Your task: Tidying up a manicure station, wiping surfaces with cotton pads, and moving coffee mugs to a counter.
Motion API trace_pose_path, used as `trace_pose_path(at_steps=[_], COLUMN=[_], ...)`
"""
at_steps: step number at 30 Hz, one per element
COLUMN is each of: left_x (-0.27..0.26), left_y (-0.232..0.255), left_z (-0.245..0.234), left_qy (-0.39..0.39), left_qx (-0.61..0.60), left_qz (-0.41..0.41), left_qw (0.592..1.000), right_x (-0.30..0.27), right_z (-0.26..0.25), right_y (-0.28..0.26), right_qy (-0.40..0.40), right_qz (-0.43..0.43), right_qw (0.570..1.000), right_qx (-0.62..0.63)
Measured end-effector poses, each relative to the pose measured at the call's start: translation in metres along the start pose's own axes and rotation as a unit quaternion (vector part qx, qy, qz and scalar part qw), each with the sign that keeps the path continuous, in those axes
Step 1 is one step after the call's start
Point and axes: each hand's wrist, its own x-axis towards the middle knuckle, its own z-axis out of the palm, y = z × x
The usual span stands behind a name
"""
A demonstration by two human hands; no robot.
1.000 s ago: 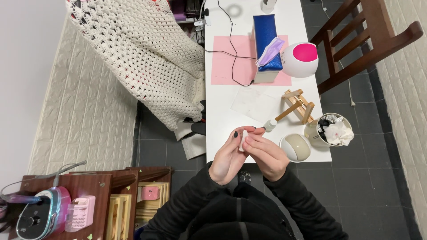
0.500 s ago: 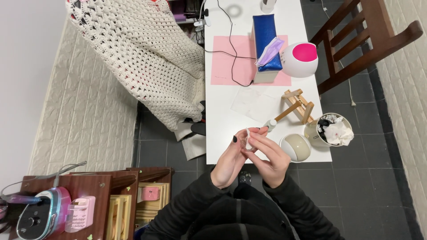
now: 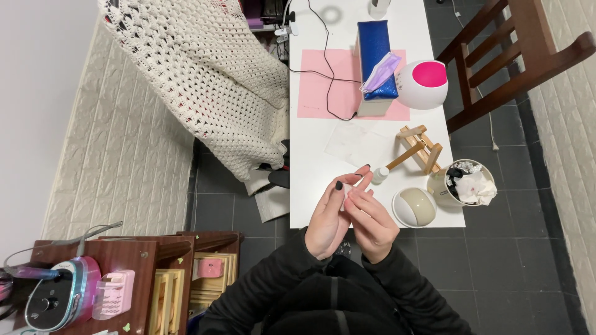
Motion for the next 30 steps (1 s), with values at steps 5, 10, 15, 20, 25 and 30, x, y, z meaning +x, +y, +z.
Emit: trace_pose_path(at_steps=[5,10,15,20,25,30], left_x=[-0.002,-0.001,0.0,0.001,0.001,0.002], left_y=[0.008,0.014,-0.003,0.005,0.018,0.018], left_z=[-0.003,-0.011,-0.013,-0.003,-0.005,-0.011], left_qy=[0.016,-0.014,-0.002,0.039,0.045,-0.016], left_qx=[0.0,0.074,0.059,-0.024,-0.079,0.059], left_qz=[-0.043,-0.071,0.008,-0.051,-0.123,-0.108], left_qw=[0.999,0.995,0.998,0.998,0.988,0.992], right_x=[0.023,0.003,-0.02,0.003,0.035,-0.001], right_z=[-0.008,-0.009,0.005,-0.002,-0.011,-0.008], right_y=[-0.003,0.004,0.007,0.003,-0.005,0.013], right_qy=[-0.101,-0.119,-0.03,-0.038,-0.155,-0.095], right_qz=[-0.055,-0.005,0.227,-0.032,-0.097,0.116], right_qw=[0.993,0.993,0.954,0.999,0.983,0.987], right_qx=[-0.023,0.014,0.194,0.006,0.009,0.054])
